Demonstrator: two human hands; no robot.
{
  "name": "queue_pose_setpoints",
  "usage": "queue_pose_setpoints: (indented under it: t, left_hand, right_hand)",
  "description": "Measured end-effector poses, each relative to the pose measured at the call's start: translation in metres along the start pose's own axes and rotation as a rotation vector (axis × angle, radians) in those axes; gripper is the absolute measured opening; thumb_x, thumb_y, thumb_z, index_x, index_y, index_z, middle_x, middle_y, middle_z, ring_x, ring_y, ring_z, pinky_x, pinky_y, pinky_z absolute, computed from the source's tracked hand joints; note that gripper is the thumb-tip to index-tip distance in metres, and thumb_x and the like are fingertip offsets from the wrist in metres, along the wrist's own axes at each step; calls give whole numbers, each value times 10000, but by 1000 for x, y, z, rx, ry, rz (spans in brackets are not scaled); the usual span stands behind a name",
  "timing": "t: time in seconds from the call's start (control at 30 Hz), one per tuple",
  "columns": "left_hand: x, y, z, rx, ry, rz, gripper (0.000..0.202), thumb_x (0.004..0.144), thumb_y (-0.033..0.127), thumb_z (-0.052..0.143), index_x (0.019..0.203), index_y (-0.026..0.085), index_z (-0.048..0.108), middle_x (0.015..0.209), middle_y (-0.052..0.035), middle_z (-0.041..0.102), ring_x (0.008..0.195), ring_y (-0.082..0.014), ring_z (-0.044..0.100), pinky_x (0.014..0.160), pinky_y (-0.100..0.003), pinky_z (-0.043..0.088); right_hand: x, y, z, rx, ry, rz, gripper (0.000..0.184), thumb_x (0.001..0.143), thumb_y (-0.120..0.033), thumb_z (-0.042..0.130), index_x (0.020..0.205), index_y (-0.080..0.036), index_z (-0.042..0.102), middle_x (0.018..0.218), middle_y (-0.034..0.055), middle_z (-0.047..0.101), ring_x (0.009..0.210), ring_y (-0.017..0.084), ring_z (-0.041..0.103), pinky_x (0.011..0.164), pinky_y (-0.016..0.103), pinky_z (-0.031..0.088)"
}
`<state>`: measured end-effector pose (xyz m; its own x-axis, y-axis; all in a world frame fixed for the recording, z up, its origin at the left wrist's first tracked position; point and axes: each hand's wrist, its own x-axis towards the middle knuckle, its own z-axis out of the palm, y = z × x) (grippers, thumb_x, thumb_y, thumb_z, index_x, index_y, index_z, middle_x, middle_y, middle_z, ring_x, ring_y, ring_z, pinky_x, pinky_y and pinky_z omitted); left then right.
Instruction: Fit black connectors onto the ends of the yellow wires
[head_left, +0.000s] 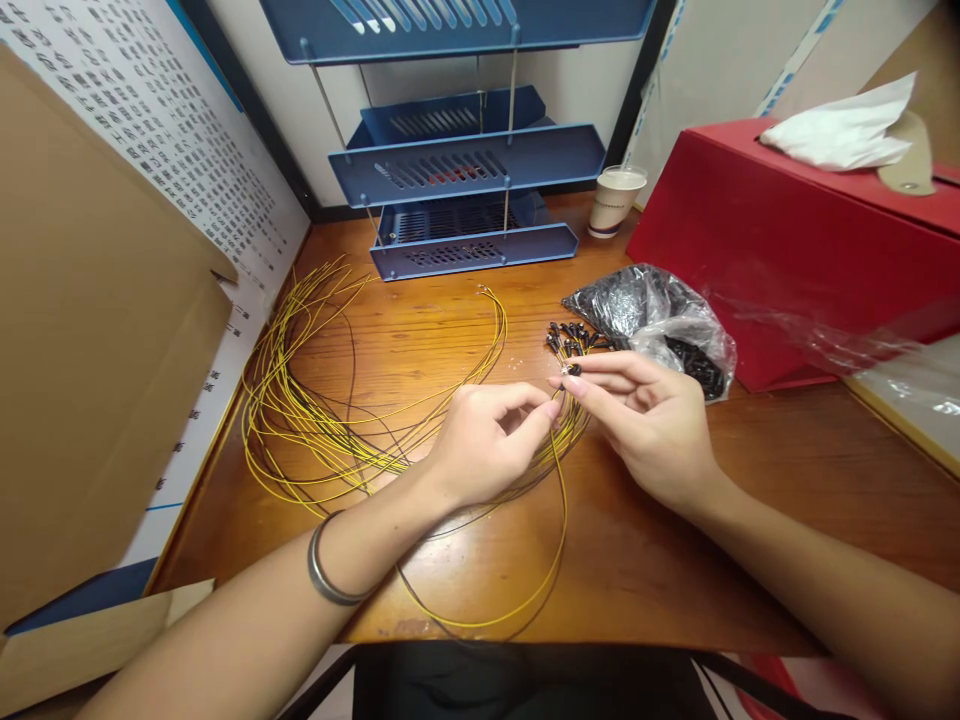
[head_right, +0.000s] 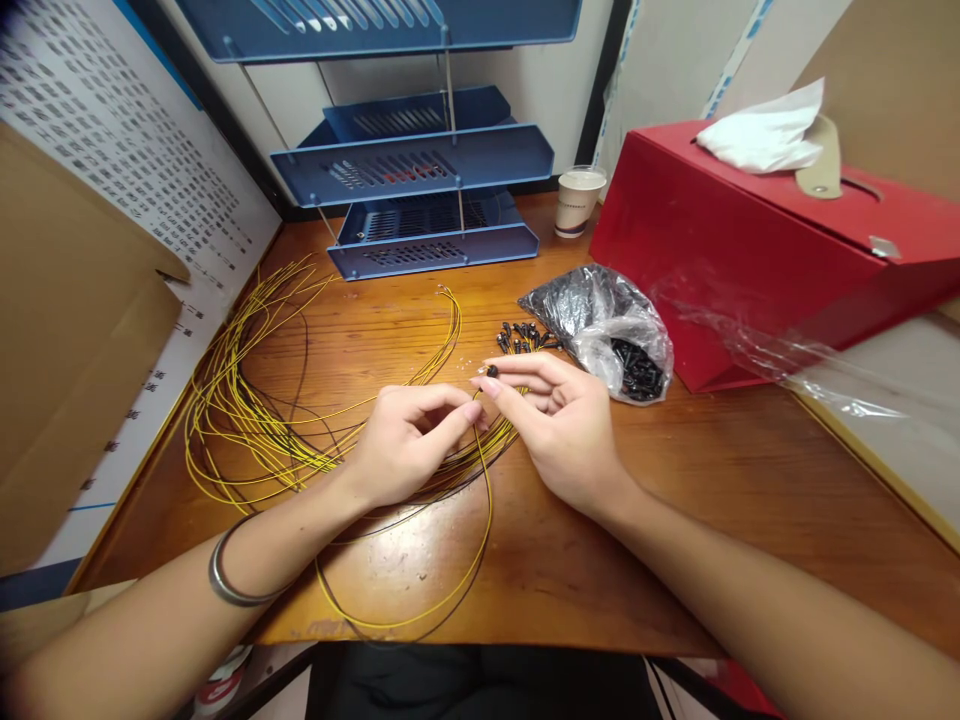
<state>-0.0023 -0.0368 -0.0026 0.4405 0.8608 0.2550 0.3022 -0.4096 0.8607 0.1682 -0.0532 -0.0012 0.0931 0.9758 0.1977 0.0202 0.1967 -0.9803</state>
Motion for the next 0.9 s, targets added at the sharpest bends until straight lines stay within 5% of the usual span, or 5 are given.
queue_pose_setpoints:
  t: [0.4, 0.9]
  left_hand:
    - [1, -1, -2, 57, -7, 131, 265, 963, 252, 543, 804, 129, 716, 651, 0, 648, 564, -82, 508, 568, -202, 393]
    - [0, -1, -2, 168, -20, 136, 290, 945, 249, 564, 753, 128, 744, 595, -2, 635, 516, -78, 473, 543, -221, 359]
  right_hand:
    - [-2, -1, 1, -6, -19, -14, 188, 776, -296, 818, 935, -208, 769, 878, 61, 790, 786, 217, 771, 708, 295, 650]
    - [-3, -2, 3, -57, -6, -17, 183, 776, -305, 812, 922, -205, 768, 893, 64, 791, 785, 219, 769, 678, 292, 652]
